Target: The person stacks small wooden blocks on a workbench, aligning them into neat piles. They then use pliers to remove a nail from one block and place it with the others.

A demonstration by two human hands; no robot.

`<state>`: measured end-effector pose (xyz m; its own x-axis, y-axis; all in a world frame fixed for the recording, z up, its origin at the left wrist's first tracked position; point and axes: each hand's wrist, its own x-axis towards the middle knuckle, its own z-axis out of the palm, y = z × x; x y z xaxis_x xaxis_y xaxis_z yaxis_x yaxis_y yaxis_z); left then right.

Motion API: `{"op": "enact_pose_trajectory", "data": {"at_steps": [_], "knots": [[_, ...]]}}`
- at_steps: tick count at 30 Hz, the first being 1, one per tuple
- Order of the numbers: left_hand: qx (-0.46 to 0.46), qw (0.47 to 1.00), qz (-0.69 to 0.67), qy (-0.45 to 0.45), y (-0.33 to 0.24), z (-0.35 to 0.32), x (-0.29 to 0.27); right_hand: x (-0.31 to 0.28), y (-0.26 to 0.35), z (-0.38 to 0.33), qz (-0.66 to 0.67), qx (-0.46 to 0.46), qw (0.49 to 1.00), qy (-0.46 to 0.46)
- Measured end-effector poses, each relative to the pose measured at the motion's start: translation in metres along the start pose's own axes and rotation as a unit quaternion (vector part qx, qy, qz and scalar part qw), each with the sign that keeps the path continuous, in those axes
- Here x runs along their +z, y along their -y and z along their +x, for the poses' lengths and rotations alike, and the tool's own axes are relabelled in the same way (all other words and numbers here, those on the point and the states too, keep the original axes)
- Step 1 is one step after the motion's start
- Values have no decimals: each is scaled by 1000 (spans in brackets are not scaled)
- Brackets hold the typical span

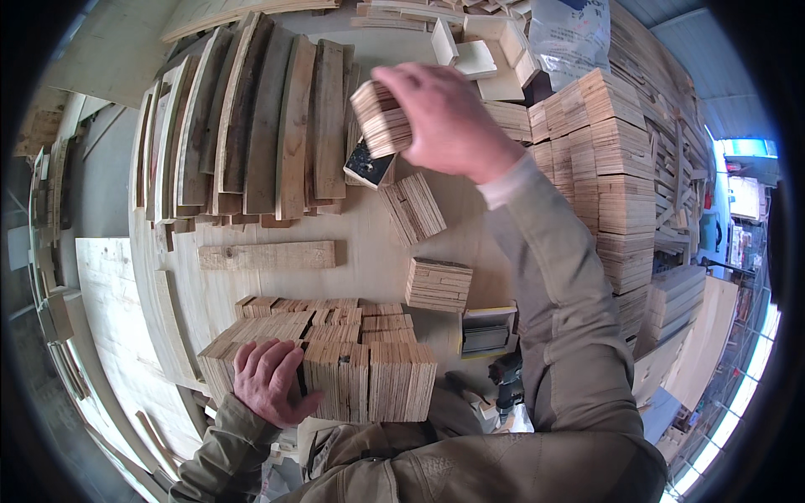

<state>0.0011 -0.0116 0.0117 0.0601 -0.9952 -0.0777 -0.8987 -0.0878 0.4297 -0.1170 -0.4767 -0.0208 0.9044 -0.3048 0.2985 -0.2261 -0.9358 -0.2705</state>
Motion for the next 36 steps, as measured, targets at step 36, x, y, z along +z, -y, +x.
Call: {"op": "enact_pose_trajectory", "data": {"at_steps": [36], "knots": [[17,999,32,-13,-2,3,3,101,-74,-174,-208,209,943,156]]}}
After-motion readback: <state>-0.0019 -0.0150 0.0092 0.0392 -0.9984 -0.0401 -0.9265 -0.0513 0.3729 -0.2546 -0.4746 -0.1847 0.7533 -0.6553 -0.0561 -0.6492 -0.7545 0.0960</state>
